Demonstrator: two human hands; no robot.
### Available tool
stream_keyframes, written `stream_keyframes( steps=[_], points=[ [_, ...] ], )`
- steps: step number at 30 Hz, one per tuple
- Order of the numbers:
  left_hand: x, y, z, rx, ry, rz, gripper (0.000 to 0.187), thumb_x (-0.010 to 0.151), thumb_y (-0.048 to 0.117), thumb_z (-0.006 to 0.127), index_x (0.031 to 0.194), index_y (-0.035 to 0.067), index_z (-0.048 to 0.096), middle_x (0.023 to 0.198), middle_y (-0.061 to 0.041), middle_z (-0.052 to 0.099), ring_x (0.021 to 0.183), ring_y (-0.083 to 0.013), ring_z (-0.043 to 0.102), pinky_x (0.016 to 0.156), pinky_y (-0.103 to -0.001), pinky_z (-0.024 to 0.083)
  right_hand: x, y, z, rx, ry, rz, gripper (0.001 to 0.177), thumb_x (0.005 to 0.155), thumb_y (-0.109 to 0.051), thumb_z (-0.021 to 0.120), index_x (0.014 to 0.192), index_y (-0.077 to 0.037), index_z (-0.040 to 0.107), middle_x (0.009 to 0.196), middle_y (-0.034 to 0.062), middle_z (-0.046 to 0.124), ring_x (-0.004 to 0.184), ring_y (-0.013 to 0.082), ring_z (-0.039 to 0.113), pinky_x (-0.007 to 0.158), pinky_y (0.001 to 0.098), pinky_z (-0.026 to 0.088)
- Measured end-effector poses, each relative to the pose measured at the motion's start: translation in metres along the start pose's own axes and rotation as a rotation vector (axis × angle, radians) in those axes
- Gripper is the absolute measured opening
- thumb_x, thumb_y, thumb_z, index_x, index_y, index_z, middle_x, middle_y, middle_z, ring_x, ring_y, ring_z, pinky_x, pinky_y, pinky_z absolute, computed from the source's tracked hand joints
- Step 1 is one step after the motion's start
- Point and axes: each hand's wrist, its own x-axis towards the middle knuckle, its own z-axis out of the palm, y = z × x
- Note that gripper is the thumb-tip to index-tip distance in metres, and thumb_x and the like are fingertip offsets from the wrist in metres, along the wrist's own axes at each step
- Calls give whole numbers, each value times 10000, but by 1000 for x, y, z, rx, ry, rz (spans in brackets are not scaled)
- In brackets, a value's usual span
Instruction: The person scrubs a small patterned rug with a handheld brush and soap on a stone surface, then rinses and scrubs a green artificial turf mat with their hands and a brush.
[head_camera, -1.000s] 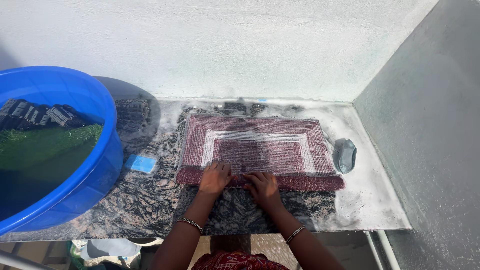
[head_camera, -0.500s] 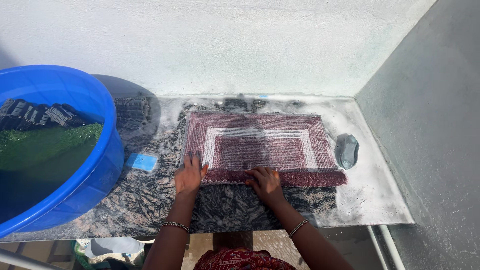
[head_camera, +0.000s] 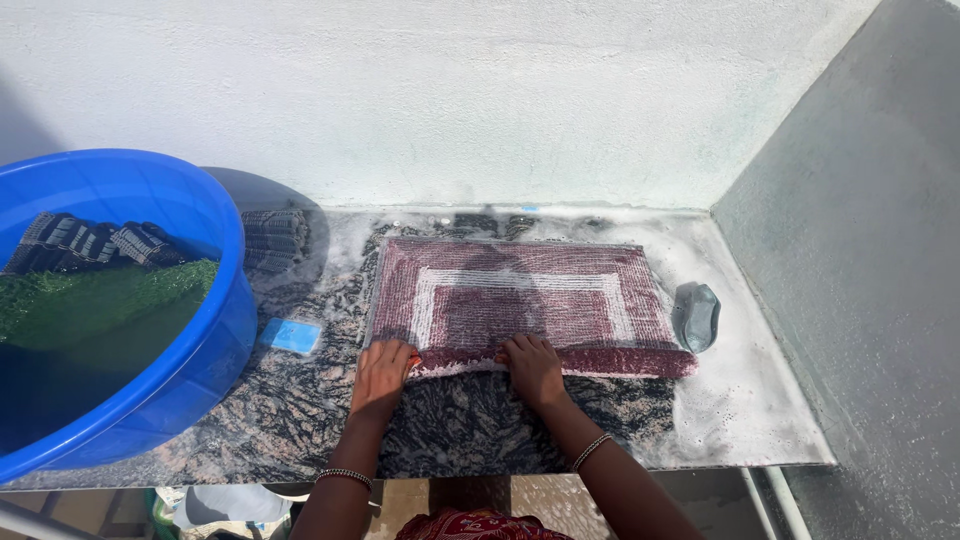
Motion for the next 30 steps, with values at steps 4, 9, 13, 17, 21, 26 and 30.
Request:
stream_keyframes(
  steps=[4, 9, 13, 17, 21, 26, 30],
  points=[
    [-12, -9, -4, -96, 114, 51, 468, 844, 294, 733, 1255, 98, 626, 1261, -80, 599, 1165, -314, 536, 975, -455, 473, 17, 16, -3, 40, -183, -47, 267, 1016, -372, 579, 1033, -120, 669, 970, 68, 689, 962, 275, 658, 842, 424, 518],
    [18, -19, -1, -67, -116, -22, 374, 958, 246, 642, 1320, 156, 614, 1254, -47, 688, 1134, -257, 602, 1045, -413, 493, 40, 15, -17, 141, -454, 199, 389, 1025, -447, 545, 1214, -108, 568, 868, 107, 707, 903, 299, 688, 804, 429, 522],
    [57, -17, -2, -63, -226, -195, 262, 1039, 313, 590, 1272, 200, 629, 1201, -53, 736, 1206, -288, 586, 1085, -451, 421, 36, 15, -12, 183, -329, 115, 300, 1067, -402, 492, 1078, -123, 602, 854, 85, 715, 877, 301, 643, 808, 449, 506],
    [82, -16, 2, -131, -294, -242, 412, 1023, 353, 590, 1421, 269, 524, 1243, -101, 696, 1253, -299, 543, 1041, -484, 383, 25, 7, -9, 88, -75, 45, 291, 1021, -418, 534, 998, -142, 624, 941, 35, 697, 935, 264, 588, 848, 499, 427],
    [78, 3, -2, 46, -240, -233, 482, 1031, 142, 523, 1491, 277, 473, 1375, -56, 645, 1358, -318, 461, 1094, -523, 363, 36, 14, -3, -21, 23, 45, 274, 964, -455, 566, 911, -198, 645, 1133, 87, 617, 986, 289, 556, 798, 476, 404],
    [75, 66, -5, 273, -91, 90, 722, 815, 37, 648, 1496, 186, 461, 1483, -84, 447, 1372, -266, 437, 1206, -492, 281, 45, 32, 23, 32, -193, 141, 267, 1027, -413, 552, 1067, -159, 622, 1057, 29, 621, 1060, 247, 617, 904, 521, 428],
    [62, 120, 21, 49, -80, 281, 559, 912, 254, 679, 1403, 39, 522, 1350, -124, 550, 1299, -315, 484, 1179, -432, 337, 57, 49, 40, 32, -134, 126, 241, 976, -345, 596, 1088, -132, 615, 1093, 60, 615, 1051, 291, 619, 868, 514, 460]
  ],
)
